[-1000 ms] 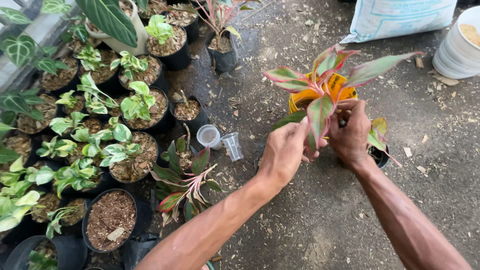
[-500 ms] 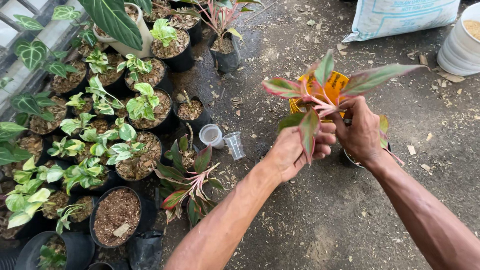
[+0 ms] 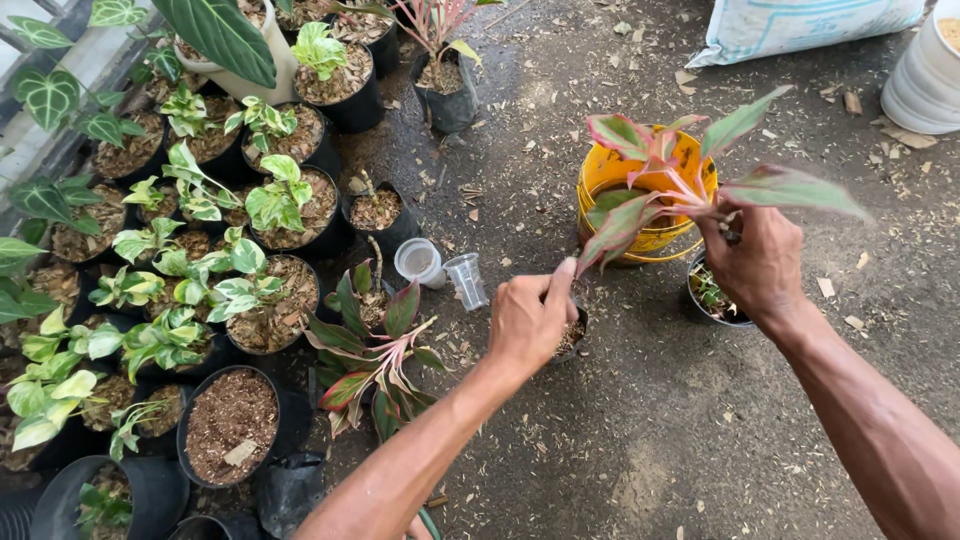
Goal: The person holds a leafy plant cutting and positions it in a black nursery pot on the ground, pressing and adding soil around the stem with their hands. They firm the soil, pick up a small stick-like tool to poke around the base, and continue pressing soil to secure the cutting upright in the pot.
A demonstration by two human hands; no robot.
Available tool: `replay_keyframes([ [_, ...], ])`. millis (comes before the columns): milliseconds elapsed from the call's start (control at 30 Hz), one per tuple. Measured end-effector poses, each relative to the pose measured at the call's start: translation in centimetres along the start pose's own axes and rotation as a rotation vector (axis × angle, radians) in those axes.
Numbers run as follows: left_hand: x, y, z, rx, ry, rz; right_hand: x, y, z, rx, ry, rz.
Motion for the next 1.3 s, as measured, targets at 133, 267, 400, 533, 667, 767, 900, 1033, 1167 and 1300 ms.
replay_keyframes([
  [133,-0.4,2.0,-1.5,-0.681,0.495,-0.033,0.1,-1.4,0.0,-0.12,-0.143,-0.012],
  [267,0.1,2.7,-0.4,-0.807,0.647,0.058,0.5,-4.3,0.4,-0.089,-0.169,0.002],
  [400,0.0,2.4,1.7,-0.751,0.624,0.002,0.5,-6.7,0.4,-0.13,-0.271,-0.002],
  [533,-0.2,1.1,3.3,-0.643,0.481,-0.286,0.5,-7.8,0.4,-0.044,-0.294,0.019],
  [667,1.4,-0.1,4.1,-0.532,0.43,-0.289,0.7,-7.3,0.9,-0.164,-0.414,-0.033],
  [767,3.6,-0.6,4.4,-0.464,0.451,-0.343,1.3,-7.1,1.1,-0.231,-0.439,-0.077],
  [900,5.6,-0.2,4.1,-0.645,0.426,-0.374,2.1,-7.8,1.2,-0.229,-0.454,-0.05],
  [1033,4.3,0.0,4.0,-0.601,0.004,-0.796,2.1,-9.1,1.3,-0.378,-0.584,-0.006],
  [1167,2.6,-0.7,4.3,-0.504,0.124,-0.464,2.7,-10.6,1.3,-0.22,-0.54,-0.019],
  [1300,1.7,-0.9,5.9,-0.391,0.358,-0.579,2.8,-11.6,1.1,-0.135,-0.531,-0.064],
])
Point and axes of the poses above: each hand's wrist, its own z-axis towards the middle knuckle, its own x-axis out of the back of the hand, y = z × x, the point moved 2 cm from there along z, towards the middle knuckle, and after that the axes turned 7 degrees about -z, right-handed, at the moved point
